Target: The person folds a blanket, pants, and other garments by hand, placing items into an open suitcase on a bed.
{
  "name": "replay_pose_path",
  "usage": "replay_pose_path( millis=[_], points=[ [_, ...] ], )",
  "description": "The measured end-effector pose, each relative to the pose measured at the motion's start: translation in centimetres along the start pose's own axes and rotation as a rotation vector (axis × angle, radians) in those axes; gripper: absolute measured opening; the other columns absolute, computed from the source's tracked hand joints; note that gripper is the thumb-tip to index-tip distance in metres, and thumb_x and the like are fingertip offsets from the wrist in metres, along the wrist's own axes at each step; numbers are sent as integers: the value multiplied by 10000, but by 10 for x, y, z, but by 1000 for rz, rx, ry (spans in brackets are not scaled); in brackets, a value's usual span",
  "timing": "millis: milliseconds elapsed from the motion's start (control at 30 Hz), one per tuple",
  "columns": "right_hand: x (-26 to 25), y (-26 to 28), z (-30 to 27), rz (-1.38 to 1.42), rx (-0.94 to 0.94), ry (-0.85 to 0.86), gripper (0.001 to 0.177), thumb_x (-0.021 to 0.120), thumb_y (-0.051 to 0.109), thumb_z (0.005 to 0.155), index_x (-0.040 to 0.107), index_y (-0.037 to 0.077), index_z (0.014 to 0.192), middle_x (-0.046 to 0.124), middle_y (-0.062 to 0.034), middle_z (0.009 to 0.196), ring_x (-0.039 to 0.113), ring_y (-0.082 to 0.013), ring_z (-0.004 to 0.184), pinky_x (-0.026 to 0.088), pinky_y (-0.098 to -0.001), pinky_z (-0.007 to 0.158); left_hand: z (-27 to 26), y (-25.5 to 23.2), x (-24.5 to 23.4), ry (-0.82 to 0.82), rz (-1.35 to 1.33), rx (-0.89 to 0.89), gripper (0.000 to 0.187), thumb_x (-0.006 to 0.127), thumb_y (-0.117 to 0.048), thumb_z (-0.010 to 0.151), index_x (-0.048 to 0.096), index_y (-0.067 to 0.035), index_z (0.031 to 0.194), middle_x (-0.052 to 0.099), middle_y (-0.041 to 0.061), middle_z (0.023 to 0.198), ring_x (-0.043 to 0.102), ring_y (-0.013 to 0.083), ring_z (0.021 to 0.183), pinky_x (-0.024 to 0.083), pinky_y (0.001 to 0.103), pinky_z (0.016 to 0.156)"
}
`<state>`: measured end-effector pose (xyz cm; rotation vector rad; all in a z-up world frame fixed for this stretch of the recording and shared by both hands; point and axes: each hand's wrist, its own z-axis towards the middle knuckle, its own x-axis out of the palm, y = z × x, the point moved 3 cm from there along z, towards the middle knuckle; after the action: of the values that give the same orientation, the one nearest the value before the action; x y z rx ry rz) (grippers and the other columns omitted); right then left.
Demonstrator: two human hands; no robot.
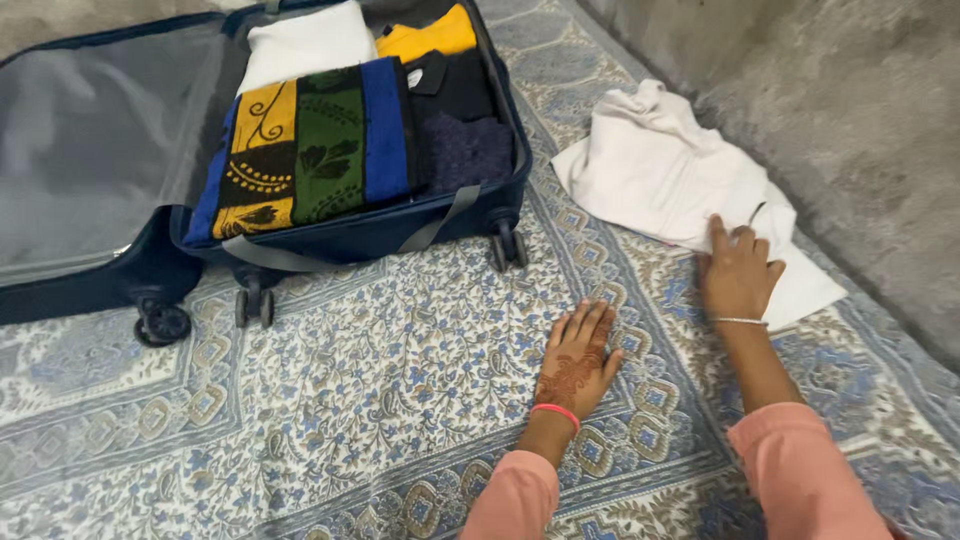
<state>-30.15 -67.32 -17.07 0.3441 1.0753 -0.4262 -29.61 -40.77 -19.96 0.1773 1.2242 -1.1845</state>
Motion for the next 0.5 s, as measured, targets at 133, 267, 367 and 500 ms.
replay_pose_path(
  millis=[133, 267, 367, 500],
  points=[
    [7, 6, -4, -180, -89, -202, 143, 645, 150, 1023, 689, 136, 1158, 611, -102, 1023, 604, -292, 1024, 463, -461, 836, -1, 0, -1, 7, -28, -9, 579, 551, -343, 1007, 475, -56, 1504, 435, 110, 1606, 324, 293, 1528, 210, 469, 1252],
    [-12, 12, -18, -76, -160, -215, 140, 624, 117, 996, 676, 98, 1123, 611, -113, 1021, 613, -302, 938, 453, -468, 777, -1, 1, 0, -1, -16, -8, 578, 556, -344, 1017, 464, -62, 1513, 432, 109, 1604, 324, 288, 1527, 207, 470, 1256],
    [-32, 34, -39, 42, -151, -117, 110, 617, 134, 1040, 659, 44, 1086, 591, -124, 916, 583, -286, 823, 456, -449, 755, 1, -4, -8, 2, -24, -21, 597, 572, -310, 1006, 426, -61, 1529, 401, 121, 1603, 311, 294, 1527, 215, 470, 1257],
    [-57, 82, -93, 339, -114, -111, 234, 644, 198, 940, 640, 22, 1094, 610, -171, 928, 610, -362, 846, 483, -476, 756, -9, -16, -32, -99, -90, 3, 690, 607, -159, 920, 368, -53, 1559, 357, 124, 1622, 291, 306, 1535, 235, 476, 1235]
  ],
)
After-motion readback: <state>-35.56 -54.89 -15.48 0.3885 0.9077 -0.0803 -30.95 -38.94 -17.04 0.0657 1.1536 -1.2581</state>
